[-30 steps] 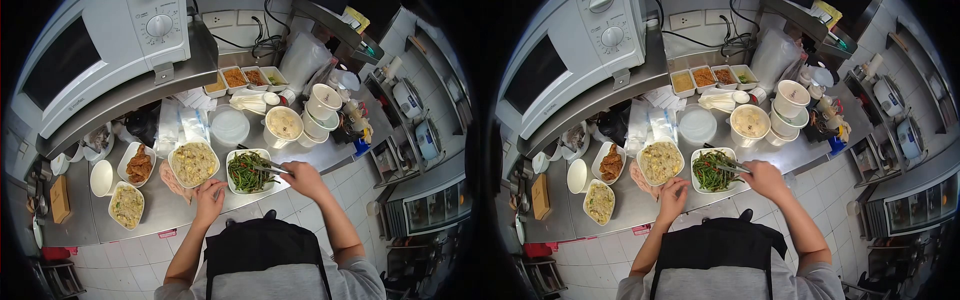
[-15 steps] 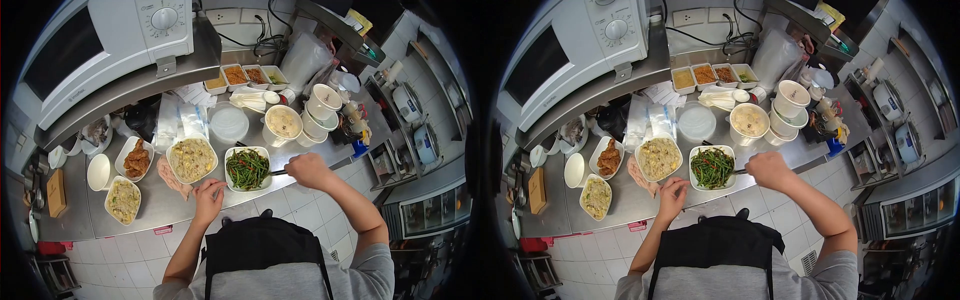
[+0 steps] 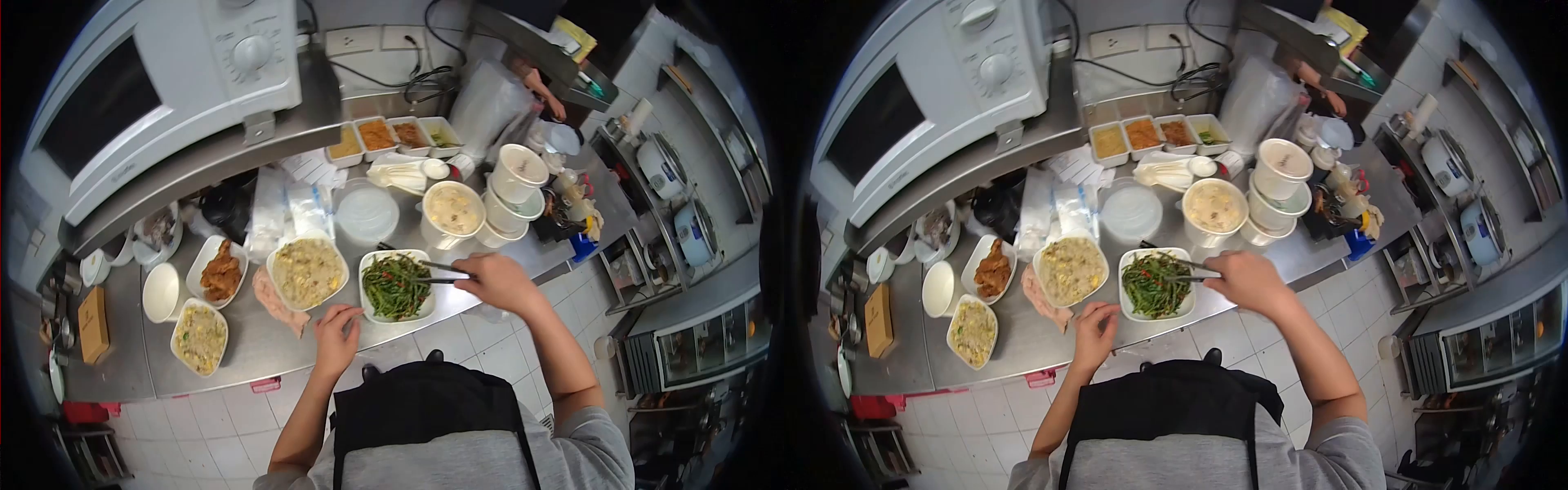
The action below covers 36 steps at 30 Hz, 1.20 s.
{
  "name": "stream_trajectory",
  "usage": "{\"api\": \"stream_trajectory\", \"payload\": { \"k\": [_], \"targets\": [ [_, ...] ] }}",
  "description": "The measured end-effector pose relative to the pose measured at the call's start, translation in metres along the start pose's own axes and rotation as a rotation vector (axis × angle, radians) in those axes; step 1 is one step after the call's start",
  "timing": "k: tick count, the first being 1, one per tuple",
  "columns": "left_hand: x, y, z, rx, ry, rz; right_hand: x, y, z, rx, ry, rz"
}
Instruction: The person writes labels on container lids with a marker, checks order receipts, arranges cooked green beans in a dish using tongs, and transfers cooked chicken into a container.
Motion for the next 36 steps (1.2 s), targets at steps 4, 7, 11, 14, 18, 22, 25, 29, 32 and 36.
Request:
{"api": "stream_trajectory", "payload": {
  "k": [4, 7, 11, 14, 18, 22, 25, 29, 32, 36],
  "targets": [
    [0.023, -0.026, 0.006, -0.192, -0.031, -0.022, -0.078, -0.085, 0.041, -0.181, 0.1, -0.267],
    [0.055, -0.06, 0.028, -0.455, -0.126, -0.067, -0.16, -0.149, 0.072, -0.443, 0.336, -0.499],
    [0.034, -0.07, 0.032, -0.565, -0.082, -0.61, -0.264, -0.182, 0.073, -0.635, 0.583, -0.087],
    [0.067, -0.078, 0.026, -0.504, -0.232, -0.589, -0.317, -0.165, 0.045, -0.505, 0.587, 0.068],
    [0.149, -0.124, 0.04, -0.617, -0.408, -0.281, -0.328, -0.168, 0.02, -0.459, 0.553, 0.107],
    [0.176, -0.156, 0.057, -0.909, -0.654, 0.392, -0.344, -0.152, -0.02, -0.304, 0.441, 0.195],
    [0.151, -0.166, 0.055, -1.068, -0.614, 0.546, -0.355, -0.114, -0.061, -0.156, 0.423, 0.327],
    [0.114, -0.187, 0.059, -1.244, -0.381, 0.707, -0.363, -0.061, -0.096, 0.034, 0.276, 0.264],
    [0.025, -0.199, 0.071, -1.279, -0.336, 0.475, -0.338, -0.101, -0.077, -0.33, 0.129, 0.131],
    [-0.095, -0.163, 0.042, -0.84, -0.179, 0.377, -0.234, -0.164, -0.006, -0.658, -0.028, -0.428]
  ]
}}
Point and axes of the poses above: each hand's wrist, its own z-axis away from the middle knuckle, its own y-axis out of the palm, x = y × z, the point moved 9 cm from there along -z, towards the middle knuckle, and after that the axes turned 2 degrees about z, right-handed, at the moved point
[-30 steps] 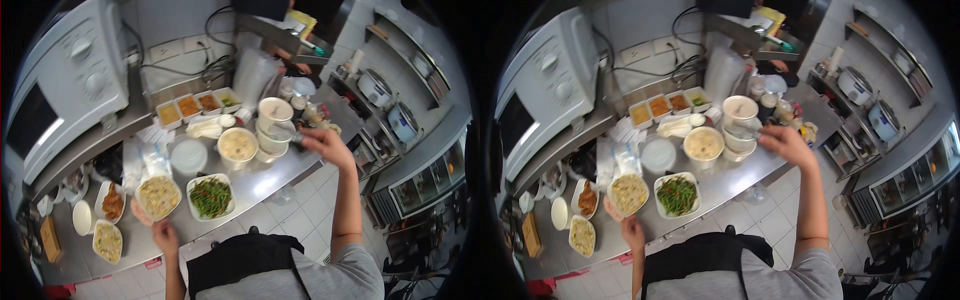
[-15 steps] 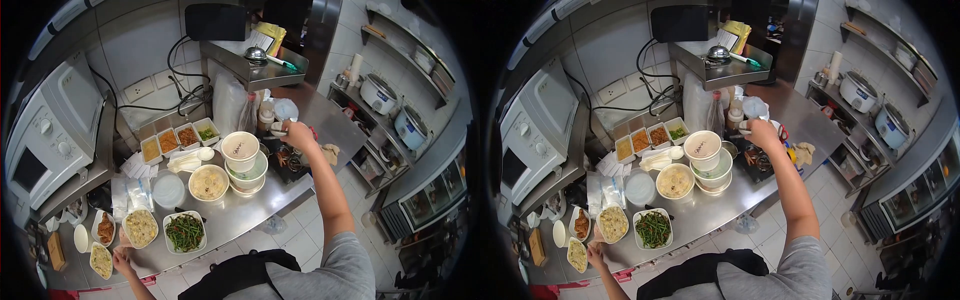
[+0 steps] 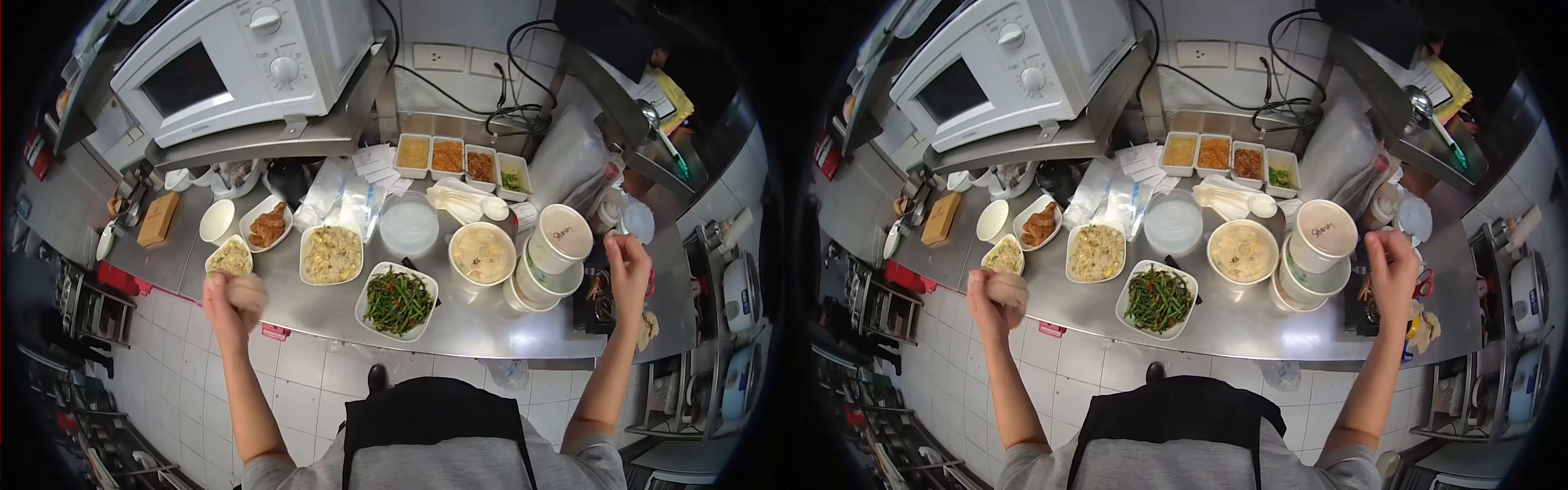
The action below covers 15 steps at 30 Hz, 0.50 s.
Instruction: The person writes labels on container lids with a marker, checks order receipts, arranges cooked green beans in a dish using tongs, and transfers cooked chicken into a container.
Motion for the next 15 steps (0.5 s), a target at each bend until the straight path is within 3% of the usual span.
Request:
{"api": "stream_trajectory", "payload": {
  "k": [1, 3, 5, 7, 8, 10, 11, 12, 14, 15],
  "targets": [
    [-0.022, 0.038, 0.022, 0.144, -0.085, 0.053, 0.031, 0.013, 0.017, 0.044, 0.011, -0.212],
    [-0.031, 0.097, 0.059, 0.343, -0.13, 0.045, 0.103, 0.069, 0.057, 0.347, -0.251, -0.471],
    [-0.029, 0.159, 0.095, 0.79, -0.034, 0.095, 0.166, 0.141, 0.1, 0.74, -0.301, -0.711],
    [-0.02, 0.204, 0.124, 0.971, -0.084, 0.096, 0.17, 0.189, 0.134, 0.844, -0.228, -0.801],
    [-0.013, 0.215, 0.131, 1.04, -0.114, 0.073, 0.152, 0.205, 0.145, 0.858, -0.079, -0.836],
    [0.014, 0.206, 0.115, 0.924, -0.108, -0.05, 0.106, 0.222, 0.163, 0.865, 0.228, -0.894],
    [0.03, 0.201, 0.108, 0.867, -0.108, -0.108, 0.083, 0.214, 0.159, 0.755, 0.305, -0.825],
    [0.041, 0.186, 0.091, 0.753, 0.03, -0.354, 0.059, 0.202, 0.155, 0.644, 0.379, -0.754],
    [0.123, 0.144, 0.073, 0.78, -0.126, -0.771, 0.017, 0.177, 0.143, 0.397, 0.436, -0.533],
    [0.149, 0.137, 0.079, 0.833, -0.348, -0.679, 0.013, 0.169, 0.139, 0.331, 0.352, -0.384]
  ]
}}
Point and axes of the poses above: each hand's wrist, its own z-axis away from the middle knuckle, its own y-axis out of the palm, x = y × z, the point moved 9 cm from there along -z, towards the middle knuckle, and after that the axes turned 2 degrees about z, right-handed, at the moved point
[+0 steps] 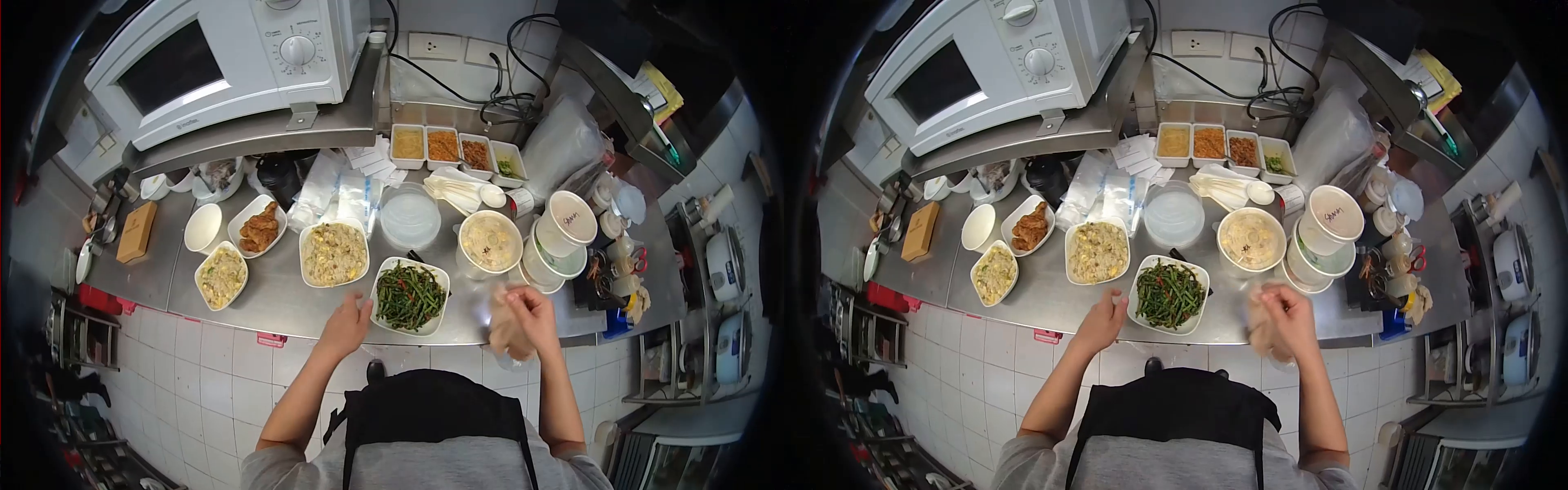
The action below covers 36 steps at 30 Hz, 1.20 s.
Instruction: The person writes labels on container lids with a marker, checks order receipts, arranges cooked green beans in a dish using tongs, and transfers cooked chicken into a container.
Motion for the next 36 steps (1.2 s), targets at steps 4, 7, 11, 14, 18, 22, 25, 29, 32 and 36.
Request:
{"api": "stream_trajectory", "payload": {
  "k": [4, 7, 11, 14, 18, 22, 25, 29, 32, 36],
  "targets": [
    [0.045, 0.053, -0.01, 0.317, -0.224, 0.507, 0.012, 0.0, 0.005, -0.255, -0.26, 0.423],
    [0.051, 0.063, -0.023, 0.394, -0.18, 0.677, -0.009, 0.023, 0.002, -0.301, -0.273, 0.472],
    [0.041, 0.063, -0.022, 0.638, -0.144, 0.567, -0.05, 0.071, -0.017, -0.105, 0.132, 0.067],
    [0.041, 0.079, -0.015, 0.822, -0.189, 0.494, -0.093, 0.11, -0.027, 0.062, 0.392, -0.384],
    [0.031, 0.093, -0.01, 0.907, -0.15, 0.446, -0.071, 0.128, -0.024, 0.29, 0.538, -0.434],
    [0.028, 0.095, -0.013, 0.911, -0.145, 0.451, -0.063, 0.125, -0.044, 0.364, 0.257, -0.141],
    [0.024, 0.096, -0.014, 0.919, -0.136, 0.424, -0.044, 0.129, -0.053, 0.364, 0.025, 0.084],
    [0.019, 0.096, -0.013, 0.91, -0.14, 0.42, -0.005, 0.134, -0.046, 0.282, -0.327, 0.338],
    [0.026, 0.1, -0.009, 0.896, -0.167, 0.452, 0.001, 0.128, -0.03, 0.198, -0.446, 0.405],
    [0.025, 0.1, -0.005, 0.86, -0.158, 0.508, -0.008, 0.113, -0.011, 0.133, -0.425, 0.439]
  ]
}}
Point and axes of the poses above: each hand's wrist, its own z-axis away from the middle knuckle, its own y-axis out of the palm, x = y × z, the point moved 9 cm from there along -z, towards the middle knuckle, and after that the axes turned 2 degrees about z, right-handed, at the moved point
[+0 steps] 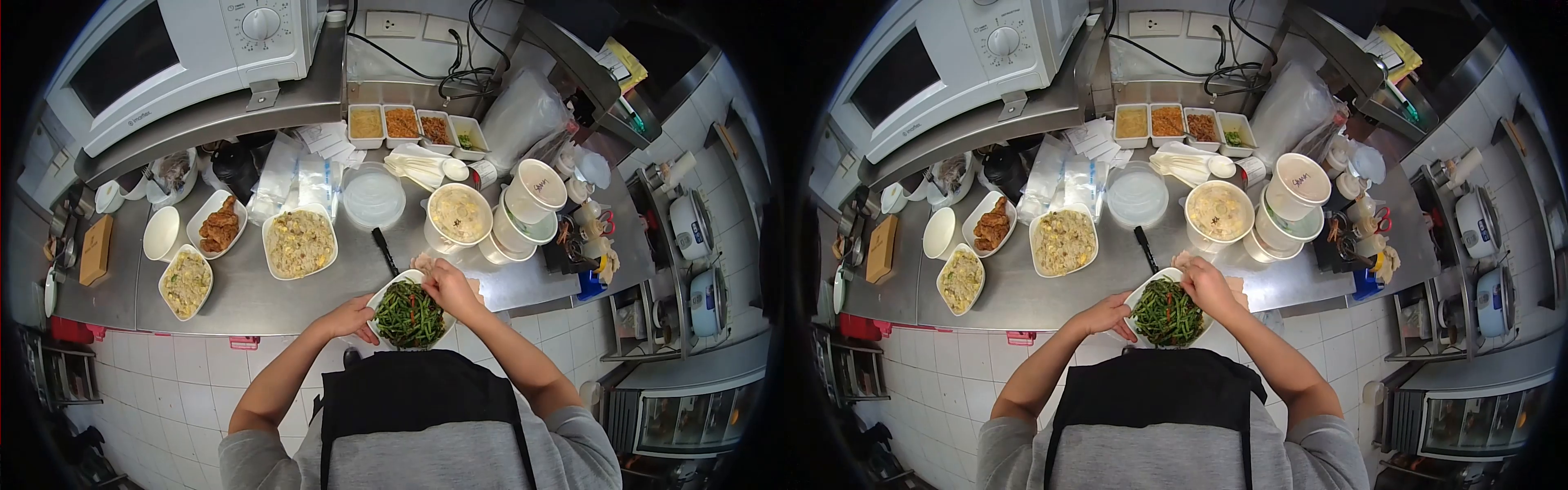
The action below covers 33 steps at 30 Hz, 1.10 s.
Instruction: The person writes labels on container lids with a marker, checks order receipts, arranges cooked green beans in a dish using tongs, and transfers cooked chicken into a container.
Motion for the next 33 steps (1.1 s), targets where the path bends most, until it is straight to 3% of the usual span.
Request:
{"api": "stream_trajectory", "payload": {
  "k": [6, 18, 21, 25, 28, 29, 32, 33],
  "targets": [
    [0.002, 0.006, 0.004, -0.045, 0.04, 0.048, -0.016, -0.015, 0.033, -0.019, 0.211, 0.006],
    [0.019, 0.007, 0.015, -0.226, 0.196, 0.203, -0.028, -0.017, 0.07, -0.298, 0.345, -0.024],
    [0.027, 0.002, 0.018, -0.294, 0.186, 0.291, -0.074, 0.015, 0.071, -0.049, 0.79, -0.725],
    [0.027, 0.004, 0.019, -0.369, 0.21, 0.329, -0.079, -0.003, 0.055, -0.108, 0.802, -0.902],
    [0.027, 0.007, 0.02, -0.398, 0.224, 0.344, -0.087, 0.022, 0.047, -0.077, 0.562, -0.699],
    [0.026, 0.008, 0.022, -0.398, 0.228, 0.348, -0.083, 0.024, 0.045, -0.067, 0.581, -0.681],
    [0.024, 0.009, 0.025, -0.403, 0.22, 0.376, -0.058, 0.01, 0.032, -0.077, 0.43, -0.296],
    [0.023, 0.009, 0.025, -0.406, 0.214, 0.387, -0.054, 0.006, 0.031, -0.073, 0.487, -0.44]
  ]
}}
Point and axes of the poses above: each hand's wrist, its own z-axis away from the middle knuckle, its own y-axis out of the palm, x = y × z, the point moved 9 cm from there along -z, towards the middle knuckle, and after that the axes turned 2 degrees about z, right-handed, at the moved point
